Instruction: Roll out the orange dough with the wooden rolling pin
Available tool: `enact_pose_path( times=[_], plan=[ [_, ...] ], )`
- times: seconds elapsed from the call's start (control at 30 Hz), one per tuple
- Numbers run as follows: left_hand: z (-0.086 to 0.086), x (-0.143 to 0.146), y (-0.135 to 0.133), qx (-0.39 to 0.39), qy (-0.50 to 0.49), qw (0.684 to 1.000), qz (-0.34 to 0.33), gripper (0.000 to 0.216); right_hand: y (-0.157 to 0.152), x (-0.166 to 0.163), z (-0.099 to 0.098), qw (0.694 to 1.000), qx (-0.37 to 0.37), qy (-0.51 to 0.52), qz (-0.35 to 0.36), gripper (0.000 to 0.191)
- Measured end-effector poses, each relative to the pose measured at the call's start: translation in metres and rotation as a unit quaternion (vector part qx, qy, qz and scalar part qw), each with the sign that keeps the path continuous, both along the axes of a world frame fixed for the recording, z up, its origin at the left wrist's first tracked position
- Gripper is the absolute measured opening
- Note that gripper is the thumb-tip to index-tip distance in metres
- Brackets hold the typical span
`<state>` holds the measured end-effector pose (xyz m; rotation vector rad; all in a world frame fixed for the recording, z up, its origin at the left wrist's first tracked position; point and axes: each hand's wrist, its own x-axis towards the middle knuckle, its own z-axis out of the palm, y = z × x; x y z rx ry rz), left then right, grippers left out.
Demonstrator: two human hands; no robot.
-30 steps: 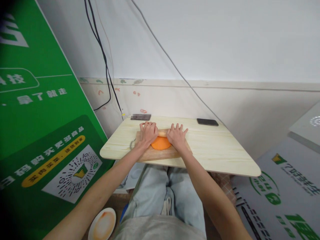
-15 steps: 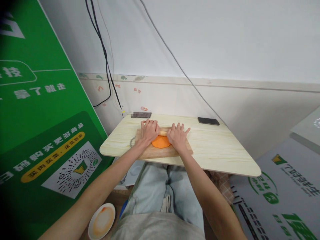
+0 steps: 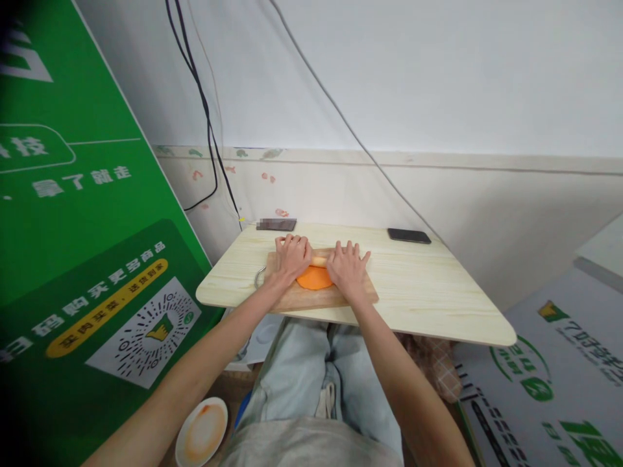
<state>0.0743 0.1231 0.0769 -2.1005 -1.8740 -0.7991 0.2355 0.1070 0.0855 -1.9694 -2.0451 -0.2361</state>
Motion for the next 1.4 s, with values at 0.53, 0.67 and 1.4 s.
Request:
enact_pose_path(
  times=[0.53, 0.67, 1.4],
  plan=[
    [0.0, -0.001, -0.001, -0.084, 0.012, 0.996, 0.037, 0.041, 0.035, 0.008, -0.007, 0.996, 0.038, -0.039, 0.072, 0.054],
    [0.001, -0.001, -0.003, -0.096, 0.009, 0.995, 0.029, 0.034, 0.041, -0.009, -0.006, 0.983, 0.031, -0.059, 0.172, 0.06],
    [0.008, -0.021, 0.015, -0.072, -0.439, 0.888, 0.113, 0.042, 0.08, -0.046, 0.004, 0.975, -0.184, -0.057, 0.108, 0.07]
  ],
)
